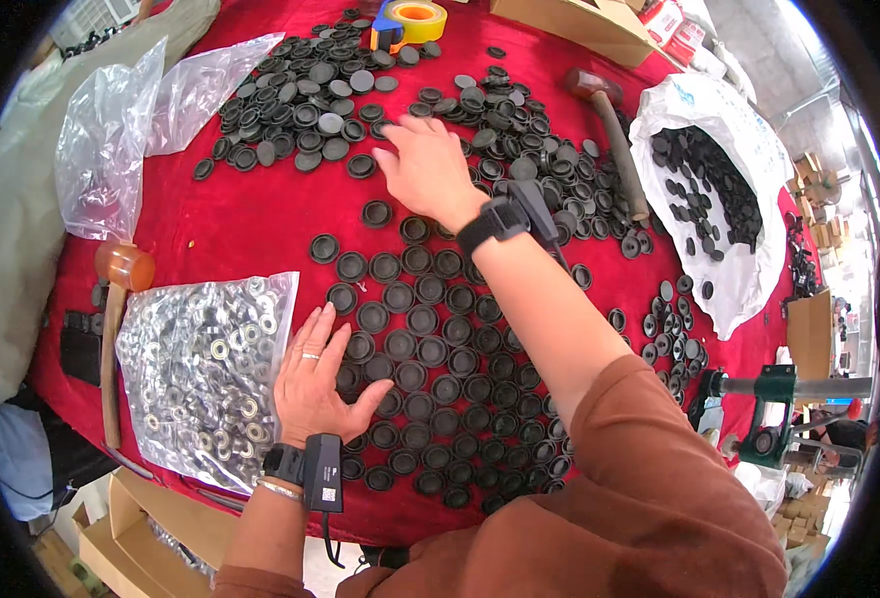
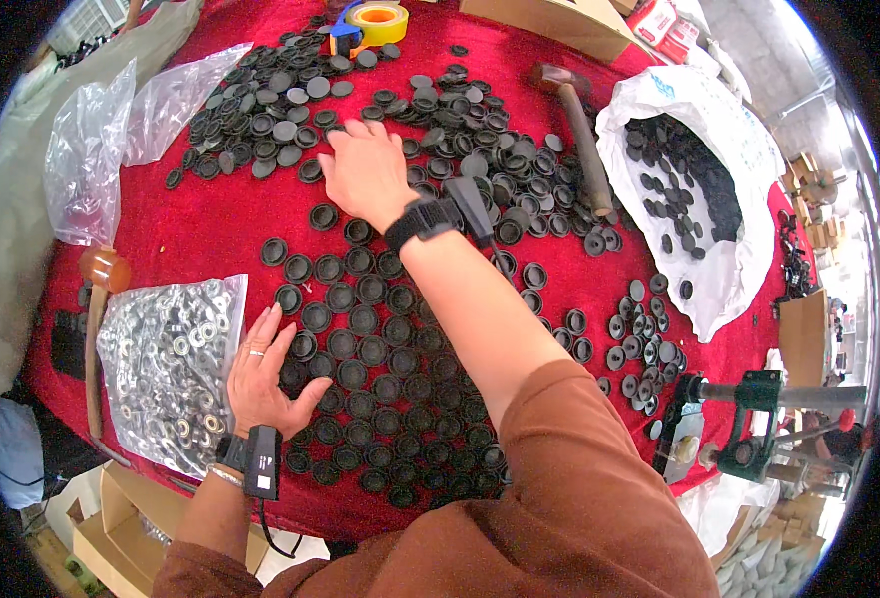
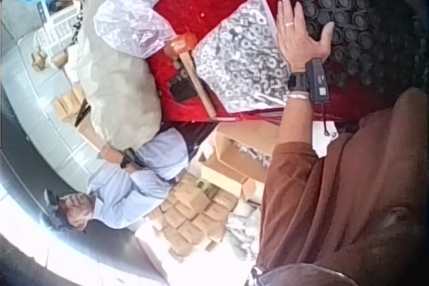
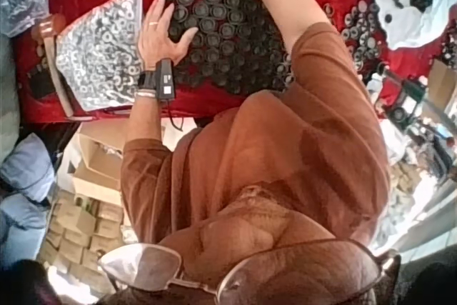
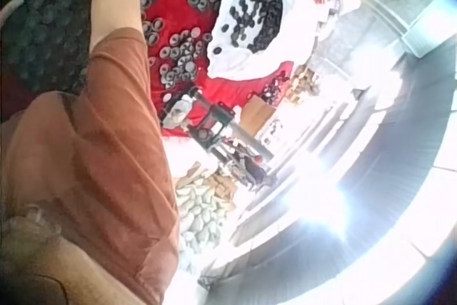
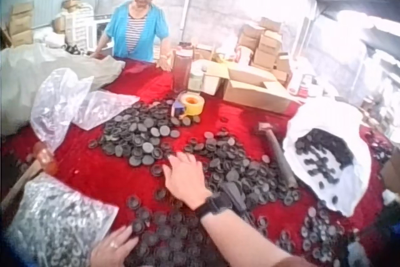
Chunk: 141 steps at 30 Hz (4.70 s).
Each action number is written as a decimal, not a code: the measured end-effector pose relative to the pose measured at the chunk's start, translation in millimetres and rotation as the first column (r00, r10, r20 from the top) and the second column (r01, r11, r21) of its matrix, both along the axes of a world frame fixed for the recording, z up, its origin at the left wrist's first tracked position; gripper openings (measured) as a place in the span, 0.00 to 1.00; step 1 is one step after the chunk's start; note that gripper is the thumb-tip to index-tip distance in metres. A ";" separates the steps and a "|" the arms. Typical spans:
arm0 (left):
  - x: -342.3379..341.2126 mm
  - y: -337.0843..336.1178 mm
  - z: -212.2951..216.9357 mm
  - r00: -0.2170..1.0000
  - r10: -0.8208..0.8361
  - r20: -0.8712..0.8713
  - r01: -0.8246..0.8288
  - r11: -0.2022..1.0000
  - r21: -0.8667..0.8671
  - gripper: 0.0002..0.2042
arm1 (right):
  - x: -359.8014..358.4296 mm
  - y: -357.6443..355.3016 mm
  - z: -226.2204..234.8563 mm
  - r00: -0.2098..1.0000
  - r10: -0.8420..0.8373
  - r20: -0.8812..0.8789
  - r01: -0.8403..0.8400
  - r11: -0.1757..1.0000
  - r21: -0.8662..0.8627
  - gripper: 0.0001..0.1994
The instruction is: Sorting and arranging black rubber grommets or parts into a grid on a table.
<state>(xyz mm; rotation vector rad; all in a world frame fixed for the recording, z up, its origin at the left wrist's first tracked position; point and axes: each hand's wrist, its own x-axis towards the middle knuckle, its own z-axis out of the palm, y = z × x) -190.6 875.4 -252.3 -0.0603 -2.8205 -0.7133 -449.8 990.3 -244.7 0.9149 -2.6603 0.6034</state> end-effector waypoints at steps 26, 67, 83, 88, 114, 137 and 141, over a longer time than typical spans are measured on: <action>2.1 -1.3 -2.4 1.000 -0.014 0.023 0.014 1.000 0.009 0.33 | 63.4 47.6 13.2 0.990 -0.072 -0.123 0.105 0.954 0.281 0.17; 1.1 1.8 -5.0 1.000 -0.004 -0.026 0.004 1.000 0.023 0.32 | 13.2 95.1 5.2 0.981 -0.165 0.097 0.154 0.981 0.117 0.12; -6.3 -2.7 -4.7 0.999 -0.027 -0.045 0.027 1.000 0.015 0.32 | 2.6 76.9 8.7 0.986 -0.010 0.168 -0.040 0.956 0.292 0.12; -4.5 -5.2 0.7 0.998 -0.028 -0.057 0.028 1.000 0.008 0.32 | 32.8 102.7 18.3 0.982 0.093 0.167 -0.121 0.979 0.167 0.15; 7.2 2.2 -5.2 0.997 0.040 -0.066 -0.036 0.997 0.073 0.34 | 104.4 99.5 27.0 0.952 0.253 0.169 -0.234 0.964 -0.125 0.09; -18.7 -9.9 6.4 0.924 0.288 -0.250 -0.164 0.892 0.422 0.09 | 266.3 147.8 160.1 0.825 0.480 0.298 -0.456 0.877 -0.152 0.12; -32.4 -13.6 52.8 0.913 0.337 -0.230 -0.209 0.871 0.445 0.11 | 268.3 164.5 182.2 0.876 0.410 0.254 -0.389 0.912 -0.128 0.12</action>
